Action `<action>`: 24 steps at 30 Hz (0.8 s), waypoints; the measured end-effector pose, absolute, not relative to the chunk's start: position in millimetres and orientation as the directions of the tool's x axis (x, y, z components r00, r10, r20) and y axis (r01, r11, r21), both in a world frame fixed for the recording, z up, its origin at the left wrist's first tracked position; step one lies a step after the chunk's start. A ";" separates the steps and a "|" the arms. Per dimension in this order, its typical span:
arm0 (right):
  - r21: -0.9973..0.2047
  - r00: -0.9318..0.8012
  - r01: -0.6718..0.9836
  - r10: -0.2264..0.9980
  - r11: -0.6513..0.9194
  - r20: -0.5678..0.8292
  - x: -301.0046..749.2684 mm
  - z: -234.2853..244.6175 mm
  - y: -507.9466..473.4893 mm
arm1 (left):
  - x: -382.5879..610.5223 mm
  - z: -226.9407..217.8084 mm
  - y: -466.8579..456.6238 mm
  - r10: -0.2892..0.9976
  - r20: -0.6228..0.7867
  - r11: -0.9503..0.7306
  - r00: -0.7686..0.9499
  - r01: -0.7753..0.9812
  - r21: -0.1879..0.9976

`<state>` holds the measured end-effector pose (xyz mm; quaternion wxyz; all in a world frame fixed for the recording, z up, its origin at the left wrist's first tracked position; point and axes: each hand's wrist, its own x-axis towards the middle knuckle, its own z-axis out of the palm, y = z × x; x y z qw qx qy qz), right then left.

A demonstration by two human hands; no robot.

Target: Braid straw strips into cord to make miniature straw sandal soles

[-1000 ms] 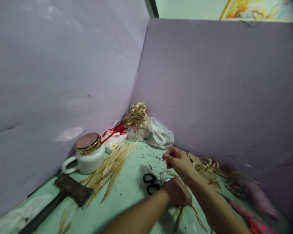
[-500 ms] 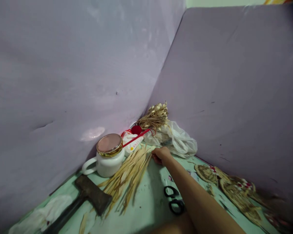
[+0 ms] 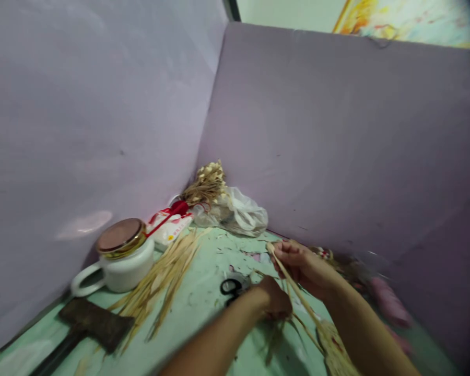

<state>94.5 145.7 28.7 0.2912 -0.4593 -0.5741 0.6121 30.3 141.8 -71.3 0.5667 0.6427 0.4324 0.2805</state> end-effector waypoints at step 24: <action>-0.935 -0.093 0.265 0.959 -0.237 -0.269 156.3 -48.0 90.5 | 12.2 -44.5 131.4 0.761 -0.442 0.362 0.474 0.256 0.897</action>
